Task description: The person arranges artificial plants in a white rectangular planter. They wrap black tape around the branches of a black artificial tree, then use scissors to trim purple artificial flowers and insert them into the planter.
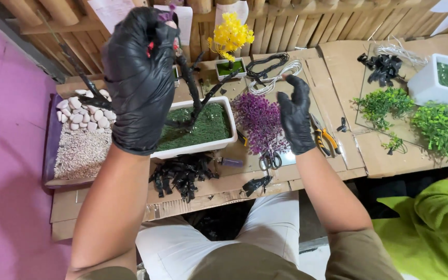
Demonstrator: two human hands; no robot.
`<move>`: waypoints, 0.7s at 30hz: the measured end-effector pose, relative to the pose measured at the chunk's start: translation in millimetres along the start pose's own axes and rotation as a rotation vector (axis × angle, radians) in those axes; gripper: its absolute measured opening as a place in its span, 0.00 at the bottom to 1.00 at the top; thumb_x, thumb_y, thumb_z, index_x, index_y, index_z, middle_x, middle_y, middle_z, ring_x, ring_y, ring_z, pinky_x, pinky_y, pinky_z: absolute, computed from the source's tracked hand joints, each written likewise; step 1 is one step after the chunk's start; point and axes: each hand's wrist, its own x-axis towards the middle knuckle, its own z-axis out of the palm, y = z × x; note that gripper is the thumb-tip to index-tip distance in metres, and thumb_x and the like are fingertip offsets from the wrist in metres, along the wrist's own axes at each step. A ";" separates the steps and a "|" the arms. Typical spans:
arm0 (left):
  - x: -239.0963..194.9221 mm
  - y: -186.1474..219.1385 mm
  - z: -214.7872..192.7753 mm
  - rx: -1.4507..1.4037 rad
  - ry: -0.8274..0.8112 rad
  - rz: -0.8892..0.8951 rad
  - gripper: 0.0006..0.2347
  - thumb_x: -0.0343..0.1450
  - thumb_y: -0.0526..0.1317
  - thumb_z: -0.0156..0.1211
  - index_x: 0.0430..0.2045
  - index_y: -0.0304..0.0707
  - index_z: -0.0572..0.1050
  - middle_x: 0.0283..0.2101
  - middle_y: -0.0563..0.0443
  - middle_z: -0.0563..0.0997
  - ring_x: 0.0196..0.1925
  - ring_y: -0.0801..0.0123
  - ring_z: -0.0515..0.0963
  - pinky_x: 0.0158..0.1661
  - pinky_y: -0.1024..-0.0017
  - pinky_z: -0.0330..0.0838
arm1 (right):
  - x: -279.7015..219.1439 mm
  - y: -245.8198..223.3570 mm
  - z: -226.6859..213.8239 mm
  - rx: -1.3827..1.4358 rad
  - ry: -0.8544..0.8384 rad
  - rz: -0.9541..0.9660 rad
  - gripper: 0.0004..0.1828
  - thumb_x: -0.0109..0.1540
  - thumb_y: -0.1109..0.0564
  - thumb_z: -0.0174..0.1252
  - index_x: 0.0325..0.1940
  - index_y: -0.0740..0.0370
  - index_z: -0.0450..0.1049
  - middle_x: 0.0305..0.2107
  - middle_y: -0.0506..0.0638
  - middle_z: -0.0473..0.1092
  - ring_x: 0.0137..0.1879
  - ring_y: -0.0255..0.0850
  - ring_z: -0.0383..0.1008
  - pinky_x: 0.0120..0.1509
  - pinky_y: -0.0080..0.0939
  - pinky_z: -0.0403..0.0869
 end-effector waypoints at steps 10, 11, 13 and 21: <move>-63.8 60.7 51.0 -0.529 -0.214 -0.188 0.09 0.76 0.22 0.49 0.41 0.34 0.73 0.36 0.54 0.75 0.38 0.71 0.75 0.40 0.77 0.77 | -72.8 100.4 -51.3 -0.241 -0.073 0.450 0.25 0.64 0.45 0.52 0.58 0.65 0.72 0.49 0.59 0.73 0.58 0.52 0.73 0.60 0.53 0.74; -83.8 59.6 64.3 -0.594 -0.299 -0.317 0.11 0.74 0.17 0.53 0.43 0.32 0.74 0.33 0.56 0.74 0.30 0.77 0.72 0.28 0.84 0.73 | -77.7 106.0 -53.7 -0.259 -0.116 0.476 0.23 0.63 0.46 0.53 0.54 0.65 0.74 0.44 0.57 0.76 0.51 0.50 0.76 0.55 0.50 0.75; -112.5 42.3 96.7 -0.339 -0.354 -0.545 0.07 0.71 0.28 0.56 0.38 0.39 0.76 0.32 0.50 0.79 0.35 0.62 0.79 0.33 0.69 0.75 | -91.5 130.5 -55.9 -0.352 -0.145 0.643 0.22 0.63 0.42 0.56 0.56 0.55 0.75 0.45 0.53 0.77 0.56 0.49 0.75 0.59 0.51 0.73; -180.8 -56.5 171.7 0.154 -0.481 -0.829 0.05 0.71 0.41 0.53 0.30 0.45 0.76 0.30 0.44 0.84 0.41 0.46 0.85 0.41 0.50 0.78 | -103.2 144.2 -37.9 -0.612 -0.246 0.775 0.23 0.63 0.35 0.61 0.56 0.48 0.78 0.46 0.54 0.77 0.60 0.55 0.74 0.63 0.57 0.72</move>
